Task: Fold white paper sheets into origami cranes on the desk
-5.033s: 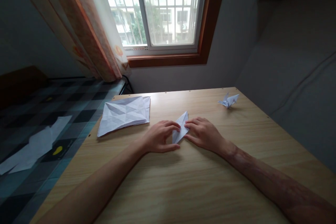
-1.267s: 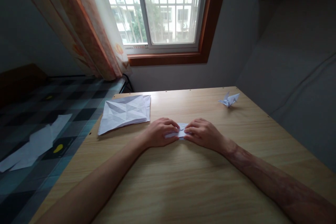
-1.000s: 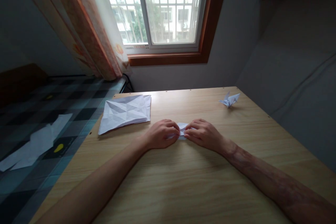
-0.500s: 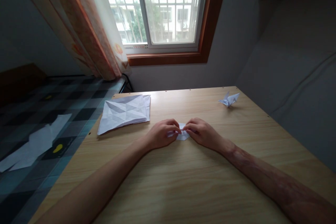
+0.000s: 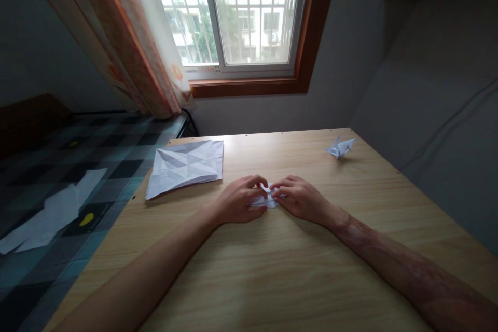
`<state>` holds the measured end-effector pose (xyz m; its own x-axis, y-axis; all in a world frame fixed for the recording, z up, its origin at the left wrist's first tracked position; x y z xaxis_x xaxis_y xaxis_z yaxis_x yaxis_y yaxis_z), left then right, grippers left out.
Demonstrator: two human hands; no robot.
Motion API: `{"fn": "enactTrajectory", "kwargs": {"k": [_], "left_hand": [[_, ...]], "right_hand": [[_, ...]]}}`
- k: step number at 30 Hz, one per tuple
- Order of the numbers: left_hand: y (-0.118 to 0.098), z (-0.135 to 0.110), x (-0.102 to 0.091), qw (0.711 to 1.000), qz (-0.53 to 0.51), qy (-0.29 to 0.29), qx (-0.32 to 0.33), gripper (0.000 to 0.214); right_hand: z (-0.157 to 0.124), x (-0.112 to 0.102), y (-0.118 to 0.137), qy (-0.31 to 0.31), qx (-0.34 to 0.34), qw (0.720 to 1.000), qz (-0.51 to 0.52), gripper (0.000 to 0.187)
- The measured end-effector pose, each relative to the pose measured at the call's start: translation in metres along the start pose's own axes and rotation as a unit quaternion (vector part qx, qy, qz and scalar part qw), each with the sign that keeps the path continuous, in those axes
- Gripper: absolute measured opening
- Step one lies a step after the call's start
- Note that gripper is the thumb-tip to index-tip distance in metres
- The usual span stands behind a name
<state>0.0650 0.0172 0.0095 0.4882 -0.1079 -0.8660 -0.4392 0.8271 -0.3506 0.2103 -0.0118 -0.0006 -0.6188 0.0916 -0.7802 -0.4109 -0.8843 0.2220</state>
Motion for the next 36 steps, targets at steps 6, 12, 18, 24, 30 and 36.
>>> {"fn": "enactTrajectory", "kwargs": {"k": [6,12,18,24,30,36], "left_hand": [[-0.001,0.001,0.005,0.999,0.012,0.043,0.026,0.021],[-0.006,-0.003,0.001,0.996,0.041,0.045,0.070,0.025],[-0.005,-0.004,-0.002,0.995,0.045,0.049,0.076,0.025],[-0.009,-0.003,-0.003,0.992,0.084,0.033,0.088,0.019],[-0.011,-0.002,-0.006,0.990,0.102,0.053,0.082,0.023],[0.001,0.001,-0.003,0.990,0.089,0.101,0.038,0.046]], "right_hand": [[-0.001,0.000,0.002,0.021,-0.018,0.999,-0.022,0.014],[-0.001,0.000,0.004,0.039,-0.012,0.999,-0.030,0.020],[0.002,0.000,0.007,0.055,-0.027,0.997,-0.051,0.024],[0.002,0.000,0.012,0.049,-0.062,0.993,-0.088,0.019],[0.001,0.001,0.012,0.042,-0.065,0.991,-0.104,0.020],[0.001,0.002,0.011,0.050,-0.043,0.994,-0.087,0.032]]}}
Point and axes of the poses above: each hand's wrist, its own z-axis towards the middle knuckle, its own x-axis out of the palm, y = z × x, the point moved 9 cm from there along z, towards the middle knuckle, and after that the axes turned 13 degrees about -x, right-handed, at the moved point
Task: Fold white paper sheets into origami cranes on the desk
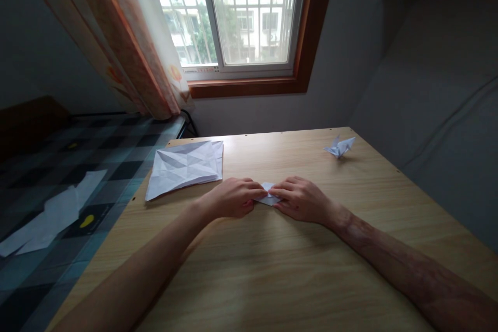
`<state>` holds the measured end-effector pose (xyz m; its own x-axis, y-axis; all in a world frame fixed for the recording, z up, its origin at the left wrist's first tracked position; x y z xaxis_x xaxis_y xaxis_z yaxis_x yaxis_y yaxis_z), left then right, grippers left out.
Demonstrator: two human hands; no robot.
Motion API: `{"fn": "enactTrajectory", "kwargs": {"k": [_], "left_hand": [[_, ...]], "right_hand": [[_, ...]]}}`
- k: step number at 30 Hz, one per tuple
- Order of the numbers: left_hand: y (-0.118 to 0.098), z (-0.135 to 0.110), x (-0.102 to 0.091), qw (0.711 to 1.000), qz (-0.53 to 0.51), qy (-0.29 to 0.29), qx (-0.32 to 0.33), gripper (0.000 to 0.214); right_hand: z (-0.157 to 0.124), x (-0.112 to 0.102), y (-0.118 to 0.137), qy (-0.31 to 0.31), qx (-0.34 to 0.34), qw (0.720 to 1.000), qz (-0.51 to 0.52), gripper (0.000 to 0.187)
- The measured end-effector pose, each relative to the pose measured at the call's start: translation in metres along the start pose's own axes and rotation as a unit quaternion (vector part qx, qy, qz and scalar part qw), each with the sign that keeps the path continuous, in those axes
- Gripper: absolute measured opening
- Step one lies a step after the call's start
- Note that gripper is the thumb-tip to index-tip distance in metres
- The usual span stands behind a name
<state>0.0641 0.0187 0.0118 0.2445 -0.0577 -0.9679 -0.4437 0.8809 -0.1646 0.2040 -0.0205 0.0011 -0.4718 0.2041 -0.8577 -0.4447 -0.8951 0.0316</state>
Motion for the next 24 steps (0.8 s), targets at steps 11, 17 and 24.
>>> {"fn": "enactTrajectory", "kwargs": {"k": [11,17,24], "left_hand": [[0.025,0.005,-0.008,0.961,-0.214,-0.085,-0.156,0.026],[0.044,0.009,0.012,0.887,-0.392,-0.052,-0.240,0.030],[0.040,0.004,0.012,0.911,-0.306,-0.069,-0.267,0.027]], "right_hand": [[-0.012,-0.011,-0.022,-0.116,0.084,0.988,0.055,0.024],[-0.028,-0.010,-0.048,-0.217,0.209,0.943,0.142,0.016],[-0.027,0.005,-0.058,-0.145,0.253,0.933,0.211,0.019]]}}
Point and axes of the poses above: each hand's wrist, its own z-axis towards the middle knuckle, its own x-axis out of the palm, y = z × x, the point moved 9 cm from there along z, towards the middle knuckle, and after that the axes turned 13 degrees about -x, right-handed, at the moved point
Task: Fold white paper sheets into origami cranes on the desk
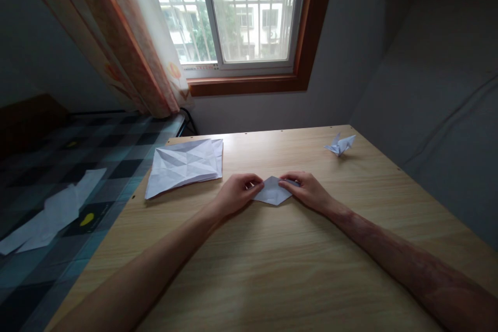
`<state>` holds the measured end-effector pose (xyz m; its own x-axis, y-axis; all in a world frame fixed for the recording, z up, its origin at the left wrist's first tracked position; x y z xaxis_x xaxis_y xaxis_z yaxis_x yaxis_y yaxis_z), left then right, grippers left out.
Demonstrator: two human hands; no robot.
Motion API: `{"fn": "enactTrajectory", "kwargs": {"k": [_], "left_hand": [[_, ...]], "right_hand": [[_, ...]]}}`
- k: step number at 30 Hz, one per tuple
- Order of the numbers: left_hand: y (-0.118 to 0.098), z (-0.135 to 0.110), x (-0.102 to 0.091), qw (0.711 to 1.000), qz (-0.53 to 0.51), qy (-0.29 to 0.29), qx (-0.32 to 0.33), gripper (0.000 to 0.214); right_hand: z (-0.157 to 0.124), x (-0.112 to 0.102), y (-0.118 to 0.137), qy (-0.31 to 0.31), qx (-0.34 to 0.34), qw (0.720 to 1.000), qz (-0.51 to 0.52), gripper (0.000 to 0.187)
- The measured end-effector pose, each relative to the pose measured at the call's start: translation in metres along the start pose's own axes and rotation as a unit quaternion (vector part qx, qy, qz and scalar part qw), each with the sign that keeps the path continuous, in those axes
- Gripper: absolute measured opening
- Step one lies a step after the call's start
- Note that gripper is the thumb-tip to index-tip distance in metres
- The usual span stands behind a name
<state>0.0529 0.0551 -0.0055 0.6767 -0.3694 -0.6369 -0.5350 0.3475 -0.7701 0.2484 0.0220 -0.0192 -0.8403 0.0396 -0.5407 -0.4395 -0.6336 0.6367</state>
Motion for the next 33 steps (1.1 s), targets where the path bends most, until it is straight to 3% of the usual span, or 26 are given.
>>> {"fn": "enactTrajectory", "kwargs": {"k": [5,8,13,17,22,25,28,33], "left_hand": [[-0.004,-0.004,-0.002,0.988,0.099,-0.093,0.071,0.018],[-0.012,-0.009,-0.001,0.968,0.158,-0.131,0.143,0.015],[-0.031,-0.023,0.023,0.946,0.203,-0.009,0.254,0.022],[-0.034,-0.025,0.025,0.947,0.202,0.021,0.251,0.018],[-0.031,-0.022,0.021,0.945,0.213,0.017,0.249,0.019],[-0.028,-0.020,0.017,0.946,0.211,0.001,0.245,0.021],[-0.026,-0.018,0.014,0.954,0.196,-0.008,0.229,0.022],[-0.025,-0.014,0.012,0.966,0.165,-0.020,0.198,0.017]], "right_hand": [[0.001,-0.001,-0.001,0.014,-0.043,0.996,-0.081,0.011],[0.000,-0.003,0.005,0.002,-0.073,0.989,-0.126,0.019],[-0.002,0.008,0.024,0.046,-0.133,0.971,-0.191,0.012],[-0.004,0.014,0.032,0.071,-0.173,0.962,-0.197,0.017],[-0.005,0.012,0.046,0.098,-0.195,0.959,-0.183,0.013],[-0.007,0.013,0.053,0.118,-0.203,0.954,-0.187,0.022],[-0.005,0.013,0.051,0.102,-0.199,0.957,-0.184,0.011],[-0.002,0.011,0.036,0.070,-0.162,0.975,-0.133,0.013]]}}
Point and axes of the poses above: each hand's wrist, its own z-axis towards the middle knuckle, its own x-axis out of the palm, y = z × x, the point moved 9 cm from there along z, towards the middle knuckle, and after that the axes turned 13 degrees about -x, right-handed, at the moved point
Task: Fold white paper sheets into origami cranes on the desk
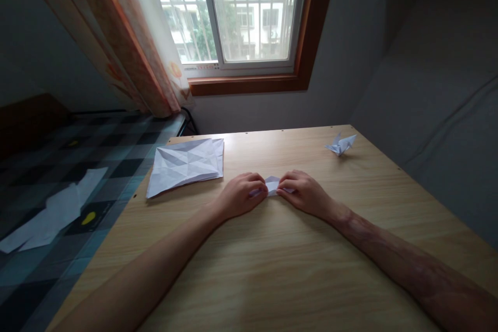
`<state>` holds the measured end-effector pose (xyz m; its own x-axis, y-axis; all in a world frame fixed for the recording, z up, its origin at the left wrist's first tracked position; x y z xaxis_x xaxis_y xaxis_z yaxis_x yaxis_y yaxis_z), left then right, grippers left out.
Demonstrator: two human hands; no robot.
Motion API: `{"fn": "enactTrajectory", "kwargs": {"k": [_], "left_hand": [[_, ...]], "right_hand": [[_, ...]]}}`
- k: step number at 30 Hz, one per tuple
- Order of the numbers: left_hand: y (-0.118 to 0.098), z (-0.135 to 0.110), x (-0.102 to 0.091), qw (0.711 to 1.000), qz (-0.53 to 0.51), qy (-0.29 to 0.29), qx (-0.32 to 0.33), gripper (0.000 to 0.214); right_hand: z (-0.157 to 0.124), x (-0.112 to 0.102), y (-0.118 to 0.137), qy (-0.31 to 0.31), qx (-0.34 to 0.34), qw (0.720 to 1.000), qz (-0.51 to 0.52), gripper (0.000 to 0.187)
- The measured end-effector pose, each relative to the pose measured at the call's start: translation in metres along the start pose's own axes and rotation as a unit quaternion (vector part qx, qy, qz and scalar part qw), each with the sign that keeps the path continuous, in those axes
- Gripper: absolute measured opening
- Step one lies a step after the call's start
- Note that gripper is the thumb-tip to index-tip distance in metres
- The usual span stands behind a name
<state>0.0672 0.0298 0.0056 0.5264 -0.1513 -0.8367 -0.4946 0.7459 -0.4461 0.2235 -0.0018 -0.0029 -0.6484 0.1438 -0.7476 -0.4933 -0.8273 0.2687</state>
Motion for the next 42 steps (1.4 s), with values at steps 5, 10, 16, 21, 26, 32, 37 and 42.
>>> {"fn": "enactTrajectory", "kwargs": {"k": [5,10,16,21,26,32,37,42], "left_hand": [[-0.001,-0.001,0.001,1.000,-0.004,-0.008,-0.010,0.015],[-0.006,-0.004,0.004,0.999,0.007,0.006,0.030,0.022],[-0.012,-0.005,0.005,0.998,0.041,0.007,0.054,0.016],[-0.009,-0.006,0.001,0.995,0.080,-0.027,0.048,0.020],[-0.006,-0.006,-0.001,0.995,0.082,-0.050,0.031,0.023],[-0.010,-0.006,0.000,0.997,0.061,-0.040,0.015,0.019],[-0.002,-0.005,0.002,0.999,0.032,-0.032,-0.021,0.025],[0.005,-0.002,0.000,0.999,0.005,-0.037,-0.015,0.017]], "right_hand": [[-0.001,0.000,-0.006,-0.006,0.023,1.000,0.019,0.005],[-0.001,0.000,-0.006,-0.010,0.022,0.999,0.037,0.009],[0.001,-0.002,-0.001,-0.009,0.007,0.999,0.033,0.015],[0.003,-0.004,0.004,-0.002,0.013,1.000,0.024,0.013],[0.001,-0.005,0.008,0.003,0.027,0.998,0.053,0.016],[0.001,-0.007,0.012,-0.014,-0.020,0.996,0.080,0.039],[0.001,-0.005,0.007,-0.003,-0.016,0.999,0.052,0.057],[-0.001,0.002,0.004,0.029,-0.011,0.998,0.045,0.049]]}}
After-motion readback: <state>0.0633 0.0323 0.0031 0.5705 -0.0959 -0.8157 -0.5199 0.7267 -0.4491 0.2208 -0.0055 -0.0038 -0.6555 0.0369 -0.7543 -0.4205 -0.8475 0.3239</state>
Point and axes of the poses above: each hand's wrist, its own z-axis towards the middle knuckle, its own x-axis out of the palm, y = z × x, the point moved 9 cm from there along z, towards the middle knuckle, and after that the axes turned 13 degrees about -x, right-handed, at the moved point
